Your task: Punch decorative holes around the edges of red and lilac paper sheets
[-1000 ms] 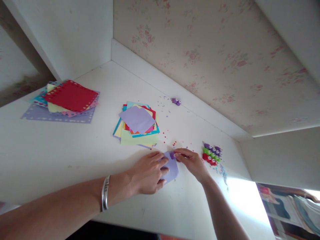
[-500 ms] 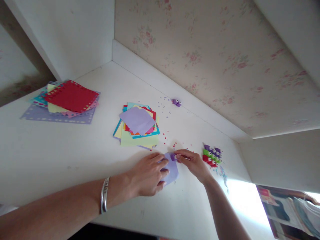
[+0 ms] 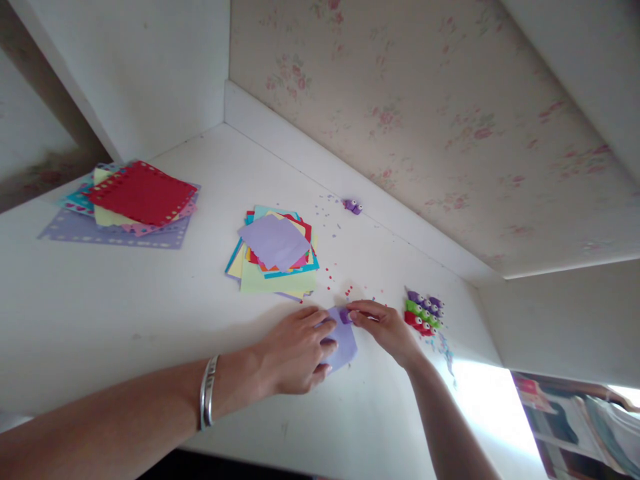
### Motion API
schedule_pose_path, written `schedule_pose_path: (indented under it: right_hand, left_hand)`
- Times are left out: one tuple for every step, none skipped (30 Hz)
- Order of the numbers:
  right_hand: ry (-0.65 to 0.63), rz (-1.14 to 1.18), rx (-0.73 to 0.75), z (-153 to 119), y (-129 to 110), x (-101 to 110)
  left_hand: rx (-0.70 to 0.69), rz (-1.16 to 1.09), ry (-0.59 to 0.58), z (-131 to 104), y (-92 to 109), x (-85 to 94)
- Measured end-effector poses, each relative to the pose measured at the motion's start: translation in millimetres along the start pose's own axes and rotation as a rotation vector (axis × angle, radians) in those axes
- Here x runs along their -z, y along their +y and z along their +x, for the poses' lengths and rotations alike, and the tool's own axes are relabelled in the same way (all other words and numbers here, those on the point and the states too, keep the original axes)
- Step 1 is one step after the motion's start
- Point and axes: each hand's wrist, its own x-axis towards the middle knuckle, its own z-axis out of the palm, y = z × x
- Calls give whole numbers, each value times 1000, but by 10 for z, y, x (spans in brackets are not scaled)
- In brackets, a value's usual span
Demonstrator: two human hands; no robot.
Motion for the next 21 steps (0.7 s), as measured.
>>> schedule_pose_path:
  right_hand:
    - [1, 0, -3, 1, 0, -1]
    - [2, 1, -7, 3, 1, -2]
    - [5, 2, -14, 5, 3, -5]
    - [7, 3, -21, 8, 5, -7]
    - [6, 3, -28, 12, 9, -10]
    - [3, 4, -37, 16, 13, -12]
    - [-1, 5, -45, 22, 17, -13]
    - [-6, 6, -53, 28, 21, -14]
    - [-10, 3, -62, 35, 24, -14]
    - [-10, -3, -71, 43, 26, -13]
    - [-5, -14, -78, 51, 26, -12]
    - [-3, -30, -80, 59, 25, -9]
    - [-3, -50, -78, 67, 22, -7]
    - [-5, -71, -73, 76, 19, -5]
    - [-7, -90, -68, 84, 17, -3]
    - [-8, -105, -65, 92, 17, -3]
    - [-7, -114, -67, 98, 20, -3]
    - [-2, -117, -74, 103, 25, -5]
    - [6, -116, -84, 106, 33, -7]
    - [14, -112, -93, 107, 41, -10]
    - [20, -108, -100, 106, 49, -11]
  left_hand:
    - [0, 0, 1, -1, -1, 1]
    - [0, 0, 3, -1, -3, 1]
    - [0, 0, 5, -3, -4, 0]
    - [-2, -1, 5, -4, -6, -1]
    - [-3, -2, 5, -5, -7, -2]
    - [-5, -4, 5, -5, -7, -3]
    - [-7, -7, 5, -5, -7, -5]
    - [-6, -9, 5, -3, -6, -7]
    - [-5, -12, 4, -1, -5, -9]
    - [-3, -14, 2, 2, -3, -10]
    - [-2, -16, -2, 5, -2, -12]
    - [-2, -17, -8, 9, -1, -12]
    - [-4, -16, -15, 12, 1, -12]
    - [-6, -14, -21, 15, 2, -12]
    - [-8, -11, -24, 17, 5, -12]
    - [-9, -8, -26, 19, 9, -11]
    - [-11, -7, -27, 20, 14, -10]
    - [-13, -8, -25, 21, 20, -10]
    - [-15, -11, -24, 21, 28, -11]
    - [-15, -14, -24, 20, 36, -12]
    - [-13, -17, -26, 19, 44, -13]
